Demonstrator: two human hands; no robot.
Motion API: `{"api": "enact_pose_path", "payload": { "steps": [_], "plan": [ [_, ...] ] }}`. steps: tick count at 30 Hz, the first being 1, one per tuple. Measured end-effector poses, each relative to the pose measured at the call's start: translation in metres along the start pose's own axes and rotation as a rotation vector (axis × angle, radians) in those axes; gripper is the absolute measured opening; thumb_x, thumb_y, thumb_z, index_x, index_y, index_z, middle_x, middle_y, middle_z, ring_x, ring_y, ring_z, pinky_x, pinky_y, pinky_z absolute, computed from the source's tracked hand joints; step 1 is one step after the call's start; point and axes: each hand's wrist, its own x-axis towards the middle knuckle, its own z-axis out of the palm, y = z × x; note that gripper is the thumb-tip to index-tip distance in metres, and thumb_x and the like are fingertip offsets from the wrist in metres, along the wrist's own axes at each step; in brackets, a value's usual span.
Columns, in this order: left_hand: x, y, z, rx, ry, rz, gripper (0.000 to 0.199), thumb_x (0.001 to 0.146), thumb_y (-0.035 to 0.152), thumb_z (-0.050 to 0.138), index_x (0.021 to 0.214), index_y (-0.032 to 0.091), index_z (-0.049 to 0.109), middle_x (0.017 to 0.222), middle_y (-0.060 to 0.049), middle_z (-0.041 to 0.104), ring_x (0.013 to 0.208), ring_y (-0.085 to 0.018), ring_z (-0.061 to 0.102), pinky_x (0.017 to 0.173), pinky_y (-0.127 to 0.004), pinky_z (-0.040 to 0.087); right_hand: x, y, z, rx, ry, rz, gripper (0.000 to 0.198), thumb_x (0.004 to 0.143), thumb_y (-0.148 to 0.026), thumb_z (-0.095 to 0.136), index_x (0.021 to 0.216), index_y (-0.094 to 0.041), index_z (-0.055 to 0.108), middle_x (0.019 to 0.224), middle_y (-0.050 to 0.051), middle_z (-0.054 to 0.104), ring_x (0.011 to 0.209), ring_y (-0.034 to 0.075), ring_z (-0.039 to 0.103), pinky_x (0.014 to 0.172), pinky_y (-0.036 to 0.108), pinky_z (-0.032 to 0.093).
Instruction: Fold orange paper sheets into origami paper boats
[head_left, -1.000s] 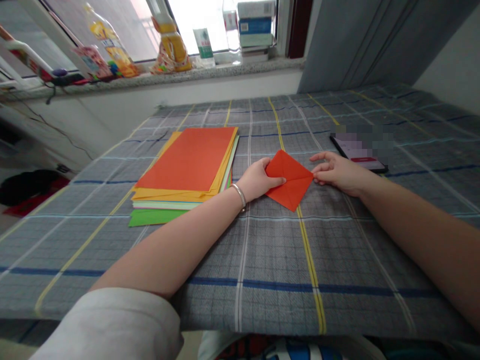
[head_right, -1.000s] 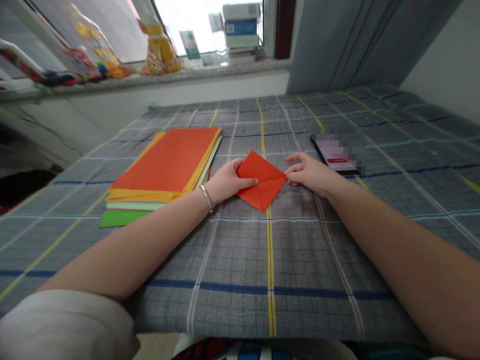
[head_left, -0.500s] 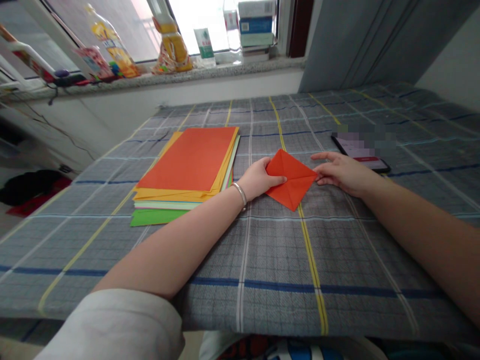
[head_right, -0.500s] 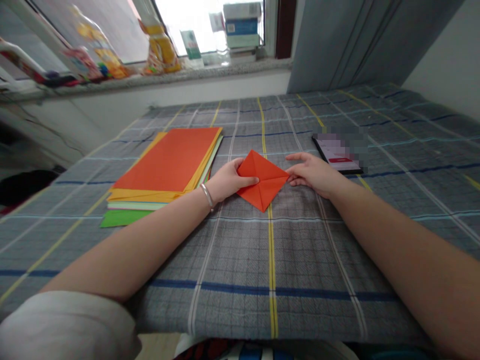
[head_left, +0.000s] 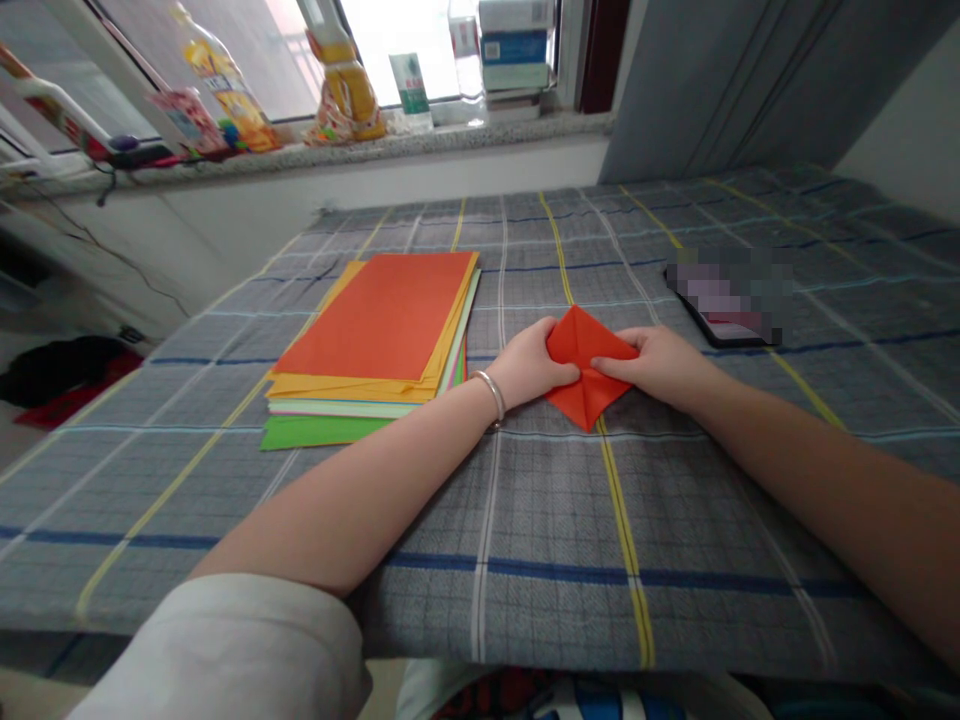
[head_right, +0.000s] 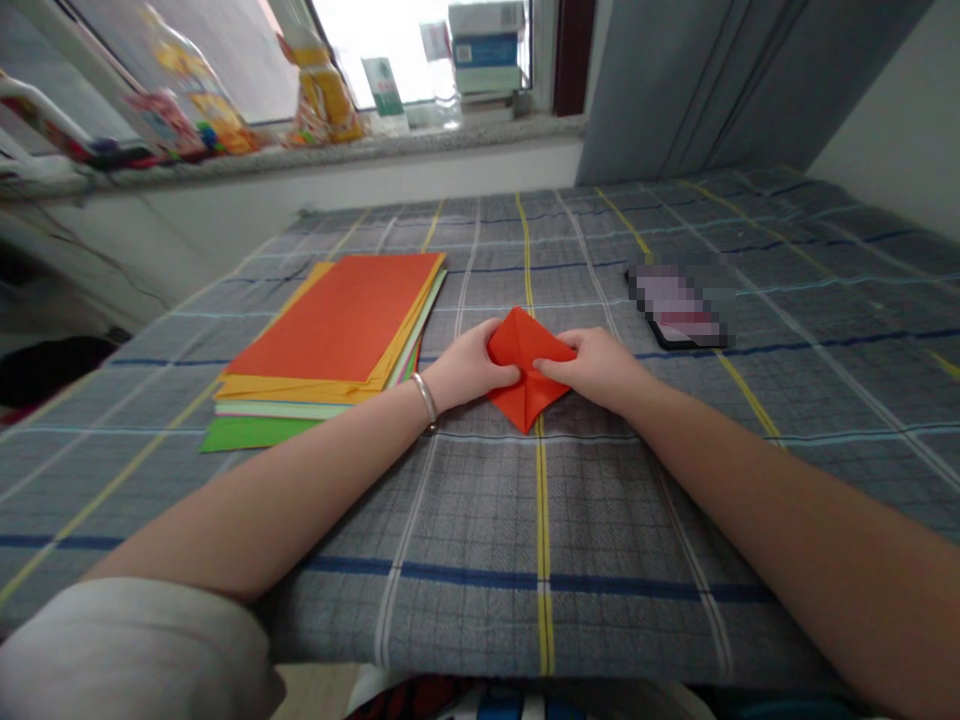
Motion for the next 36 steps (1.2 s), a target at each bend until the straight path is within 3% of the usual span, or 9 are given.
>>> {"api": "enact_pose_path", "payload": {
  "steps": [5, 16, 20, 25, 36],
  "plan": [
    [-0.002, 0.003, 0.000, 0.032, 0.016, 0.033, 0.037, 0.065, 0.009, 0.069, 0.094, 0.019, 0.049, 0.077, 0.004, 0.060, 0.067, -0.011, 0.057, 0.059, -0.023, 0.043, -0.001, -0.001, -0.001, 0.054, -0.029, 0.026, 0.018, 0.080, -0.031, 0.070, 0.091, -0.019, 0.077, 0.087, 0.005, 0.078, 0.076, 0.022, 0.070, 0.066, 0.031, 0.051],
    [0.002, -0.001, -0.007, -0.017, -0.057, 0.045, 0.031, 0.067, 0.004, 0.066, 0.090, 0.017, 0.051, 0.077, 0.003, 0.062, 0.068, -0.012, 0.059, 0.060, -0.025, 0.045, 0.002, 0.008, -0.003, 0.156, -0.034, 0.029, 0.014, 0.079, -0.030, 0.073, 0.088, -0.021, 0.078, 0.086, 0.005, 0.079, 0.079, 0.025, 0.073, 0.070, 0.034, 0.055],
    [0.007, -0.009, -0.014, -0.097, -0.069, -0.008, 0.027, 0.070, 0.002, 0.062, 0.088, 0.018, 0.050, 0.069, 0.005, 0.062, 0.062, -0.009, 0.057, 0.059, -0.022, 0.041, 0.007, 0.019, -0.006, 0.288, -0.013, 0.057, 0.012, 0.077, -0.032, 0.075, 0.086, -0.024, 0.077, 0.093, 0.006, 0.080, 0.083, 0.026, 0.073, 0.077, 0.039, 0.058],
    [0.007, -0.007, -0.023, -0.041, -0.048, -0.069, 0.026, 0.072, 0.003, 0.062, 0.091, 0.018, 0.052, 0.063, 0.008, 0.060, 0.051, -0.007, 0.050, 0.051, -0.020, 0.032, 0.011, 0.027, -0.010, 0.410, -0.052, 0.110, 0.009, 0.077, -0.031, 0.075, 0.084, -0.026, 0.077, 0.097, 0.006, 0.080, 0.086, 0.027, 0.074, 0.085, 0.043, 0.059],
    [0.008, -0.009, -0.028, -0.166, -0.125, -0.131, 0.034, 0.071, -0.003, 0.056, 0.096, 0.019, 0.051, 0.063, 0.007, 0.066, 0.057, -0.007, 0.060, 0.057, -0.018, 0.038, 0.013, 0.032, -0.016, 0.497, -0.083, 0.157, 0.006, 0.076, -0.026, 0.076, 0.081, -0.024, 0.075, 0.098, 0.008, 0.080, 0.090, 0.026, 0.074, 0.092, 0.043, 0.059]
  ]
}}
